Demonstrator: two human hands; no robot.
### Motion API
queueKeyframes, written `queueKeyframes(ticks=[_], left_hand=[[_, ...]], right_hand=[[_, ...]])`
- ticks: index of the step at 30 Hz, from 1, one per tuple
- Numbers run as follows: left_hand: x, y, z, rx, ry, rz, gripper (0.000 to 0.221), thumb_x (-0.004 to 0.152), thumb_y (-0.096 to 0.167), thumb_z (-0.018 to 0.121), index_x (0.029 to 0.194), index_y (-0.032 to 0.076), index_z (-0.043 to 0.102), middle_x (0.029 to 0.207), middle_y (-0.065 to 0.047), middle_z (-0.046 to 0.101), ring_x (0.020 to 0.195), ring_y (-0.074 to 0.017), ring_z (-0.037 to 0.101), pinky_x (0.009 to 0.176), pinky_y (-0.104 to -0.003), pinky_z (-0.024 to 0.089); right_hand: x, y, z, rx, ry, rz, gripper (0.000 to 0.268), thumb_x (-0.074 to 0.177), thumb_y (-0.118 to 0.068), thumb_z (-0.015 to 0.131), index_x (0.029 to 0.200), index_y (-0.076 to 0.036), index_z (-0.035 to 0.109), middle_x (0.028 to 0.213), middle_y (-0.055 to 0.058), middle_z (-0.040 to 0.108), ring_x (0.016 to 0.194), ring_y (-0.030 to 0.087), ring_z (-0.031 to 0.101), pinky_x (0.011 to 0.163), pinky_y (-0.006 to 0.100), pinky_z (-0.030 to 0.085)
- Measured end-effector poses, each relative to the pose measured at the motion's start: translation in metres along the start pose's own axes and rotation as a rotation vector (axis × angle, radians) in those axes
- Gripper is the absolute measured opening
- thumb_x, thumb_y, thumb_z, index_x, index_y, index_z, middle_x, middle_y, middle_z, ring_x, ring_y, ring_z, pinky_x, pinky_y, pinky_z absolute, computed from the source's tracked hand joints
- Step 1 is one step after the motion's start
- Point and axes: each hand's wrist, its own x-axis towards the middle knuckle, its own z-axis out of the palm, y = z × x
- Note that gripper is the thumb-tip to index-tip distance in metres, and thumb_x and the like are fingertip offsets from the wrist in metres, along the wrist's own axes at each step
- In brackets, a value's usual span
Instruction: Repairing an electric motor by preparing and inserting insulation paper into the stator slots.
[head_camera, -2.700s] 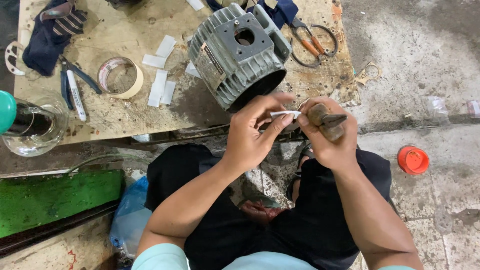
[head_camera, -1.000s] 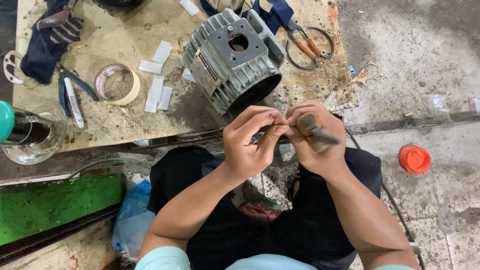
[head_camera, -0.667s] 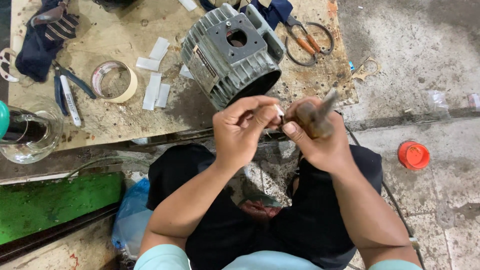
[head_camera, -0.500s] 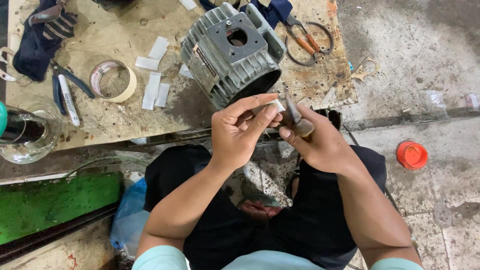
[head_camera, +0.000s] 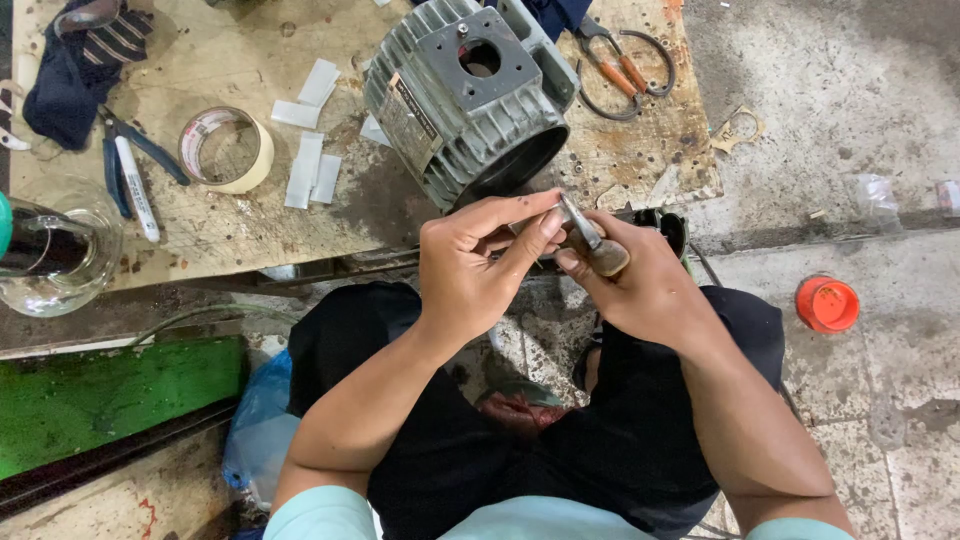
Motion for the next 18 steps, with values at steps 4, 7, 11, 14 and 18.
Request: queueKeyframes(ticks=[4, 7, 11, 14, 18], left_hand=[[-0.002, 0.004, -0.002, 0.046, -0.021, 0.048, 0.019, 0.094, -0.002, 0.076, 0.112, -0.005, 0.075, 0.092, -0.028, 0.077, 0.076, -0.0290, 0.079, 0.068, -0.039, 0.070], [-0.002, -0.002, 0.002, 0.095, 0.050, 0.076, 0.021, 0.095, 0.006, 0.078, 0.114, -0.003, 0.075, 0.093, -0.026, 0.077, 0.085, -0.0343, 0.079, 0.068, -0.037, 0.069], [-0.005, -0.005, 0.004, -0.044, 0.061, 0.020, 0.020, 0.094, 0.002, 0.077, 0.114, -0.003, 0.076, 0.096, -0.026, 0.078, 0.086, -0.0293, 0.079, 0.074, -0.037, 0.070], [-0.005, -0.006, 0.008, -0.067, 0.051, 0.027, 0.020, 0.097, 0.001, 0.074, 0.117, -0.004, 0.074, 0.098, -0.027, 0.077, 0.087, -0.0296, 0.079, 0.075, -0.038, 0.070], [-0.003, -0.008, 0.006, -0.063, -0.069, 0.002, 0.023, 0.103, 0.006, 0.067, 0.124, 0.001, 0.073, 0.113, -0.028, 0.075, 0.100, -0.0332, 0.077, 0.080, -0.043, 0.069]], right_hand=[[0.003, 0.011, 0.017, -0.122, 0.171, 0.039, 0.026, 0.086, -0.019, 0.083, 0.110, -0.010, 0.075, 0.081, 0.019, 0.074, 0.077, 0.042, 0.074, 0.069, 0.046, 0.054], [0.006, 0.022, 0.022, -0.224, 0.299, 0.018, 0.025, 0.087, -0.024, 0.081, 0.110, -0.019, 0.074, 0.079, 0.016, 0.075, 0.075, 0.039, 0.075, 0.068, 0.045, 0.056], [0.012, 0.004, 0.009, -0.111, 0.290, -0.059, 0.040, 0.087, -0.008, 0.079, 0.125, -0.006, 0.066, 0.085, 0.027, 0.071, 0.075, 0.047, 0.069, 0.071, 0.054, 0.055], [0.022, 0.011, 0.000, 0.088, 0.304, -0.047, 0.044, 0.098, 0.004, 0.066, 0.138, 0.006, 0.048, 0.085, 0.023, 0.063, 0.070, 0.034, 0.061, 0.071, 0.044, 0.051], [0.037, 0.049, 0.001, 0.052, 0.400, -0.044, 0.072, 0.089, 0.019, 0.060, 0.146, -0.001, 0.020, 0.101, 0.022, 0.056, 0.083, 0.031, 0.059, 0.072, 0.044, 0.053]])
